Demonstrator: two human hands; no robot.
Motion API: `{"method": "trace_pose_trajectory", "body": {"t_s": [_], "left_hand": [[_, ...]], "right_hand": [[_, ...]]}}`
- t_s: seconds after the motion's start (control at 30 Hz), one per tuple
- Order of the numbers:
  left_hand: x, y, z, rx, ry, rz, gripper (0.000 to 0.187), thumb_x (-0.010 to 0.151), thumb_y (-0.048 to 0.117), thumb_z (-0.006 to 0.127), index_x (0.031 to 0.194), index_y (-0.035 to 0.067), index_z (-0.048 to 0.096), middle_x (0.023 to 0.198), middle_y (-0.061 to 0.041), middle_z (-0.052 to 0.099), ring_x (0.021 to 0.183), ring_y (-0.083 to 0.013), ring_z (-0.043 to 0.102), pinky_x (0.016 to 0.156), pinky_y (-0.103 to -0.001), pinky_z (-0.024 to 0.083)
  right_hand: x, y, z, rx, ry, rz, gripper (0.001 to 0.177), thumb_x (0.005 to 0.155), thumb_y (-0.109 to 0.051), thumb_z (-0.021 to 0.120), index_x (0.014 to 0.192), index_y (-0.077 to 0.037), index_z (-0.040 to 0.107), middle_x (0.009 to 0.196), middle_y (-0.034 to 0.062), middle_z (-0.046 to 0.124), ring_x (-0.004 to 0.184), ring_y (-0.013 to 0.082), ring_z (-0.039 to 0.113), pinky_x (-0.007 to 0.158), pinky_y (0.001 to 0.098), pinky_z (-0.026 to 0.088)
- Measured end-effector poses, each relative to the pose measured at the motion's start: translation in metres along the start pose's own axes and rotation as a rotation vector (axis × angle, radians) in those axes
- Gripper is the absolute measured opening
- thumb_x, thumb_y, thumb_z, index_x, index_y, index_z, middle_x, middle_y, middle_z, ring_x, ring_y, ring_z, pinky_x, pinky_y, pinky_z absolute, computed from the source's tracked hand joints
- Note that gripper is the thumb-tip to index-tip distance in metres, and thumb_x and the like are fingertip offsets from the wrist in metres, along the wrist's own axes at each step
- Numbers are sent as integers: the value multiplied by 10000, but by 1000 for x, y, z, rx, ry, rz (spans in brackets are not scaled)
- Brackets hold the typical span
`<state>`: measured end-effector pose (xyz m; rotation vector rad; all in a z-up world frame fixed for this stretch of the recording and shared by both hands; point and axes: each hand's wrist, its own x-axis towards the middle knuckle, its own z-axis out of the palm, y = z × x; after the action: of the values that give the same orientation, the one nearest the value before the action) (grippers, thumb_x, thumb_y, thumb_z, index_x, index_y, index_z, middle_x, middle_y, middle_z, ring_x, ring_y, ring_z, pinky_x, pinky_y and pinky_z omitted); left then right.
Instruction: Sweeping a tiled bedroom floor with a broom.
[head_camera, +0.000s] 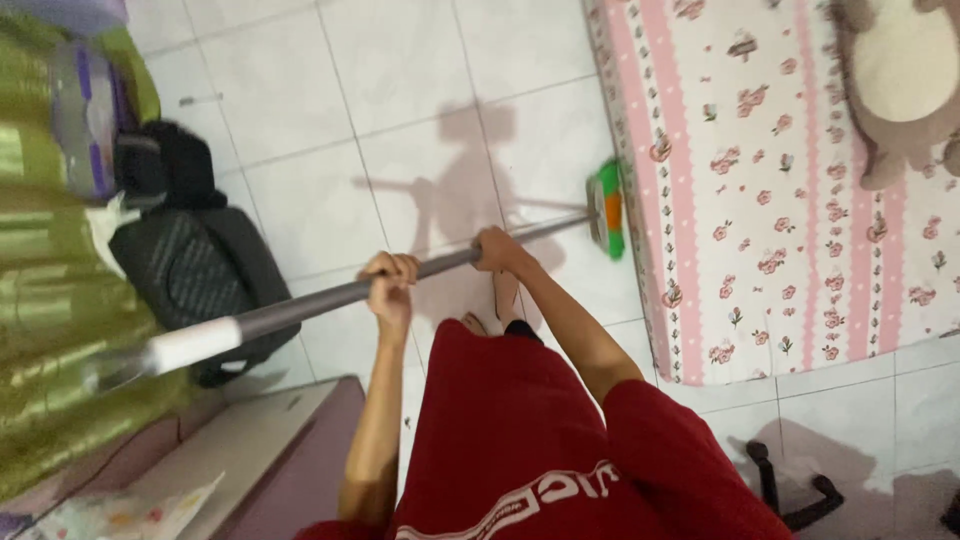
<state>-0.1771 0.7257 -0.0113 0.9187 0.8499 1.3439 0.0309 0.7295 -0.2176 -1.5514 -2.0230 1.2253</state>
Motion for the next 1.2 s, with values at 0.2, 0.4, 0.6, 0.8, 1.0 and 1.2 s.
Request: {"method": "trace_pose_trajectory", "body": {"t_s": [0.2,0.4,0.6,0.8,1.0,1.2], "left_hand": [[23,82,16,51,18,194,169,712,70,446,639,116,301,530,-28,328,497,-159,285,558,-339,350],[61,102,30,66,-82,215,168,744,44,468,634,101,355,534,-30,366,490,-144,319,550,-324,355],[42,-27,6,92,-85,39,148,842,78,462,709,83,398,703,-77,425,673,-199,417,662,-333,389],[77,40,-21,-4,-52,106,126,786,70,450,690,85,368,635,-55,367,625,-194,377,744,-392,423],[149,128,-46,92,-47,256,162,760,55,469,652,95,355,538,-23,335,498,-151,320,592,-348,345],[216,114,-71,-1,-129,223,144,751,82,522,701,116,391,598,-20,385,545,-145,355,640,-343,361]], "right_hand": [[57,-81,-34,-14,13,-139,202,615,-189,749,624,-13,652,667,193,653,672,387,622,718,465,533],[66,-90,-76,77,108,-174,216,591,-190,758,728,-31,706,746,180,681,707,361,659,697,440,557],[46,25,-48,-142,34,-33,230,596,-202,777,760,-41,765,800,194,722,769,382,689,765,478,552],[115,-30,-25,-53,106,-99,320,552,-246,822,781,-35,749,771,194,718,745,393,682,755,483,546],[213,-133,-55,10,50,-130,189,618,-178,715,748,-41,731,788,186,716,781,367,688,751,459,568],[246,-135,-116,-43,128,-131,221,565,-165,733,738,-28,742,706,204,699,719,392,680,670,478,565]]}}
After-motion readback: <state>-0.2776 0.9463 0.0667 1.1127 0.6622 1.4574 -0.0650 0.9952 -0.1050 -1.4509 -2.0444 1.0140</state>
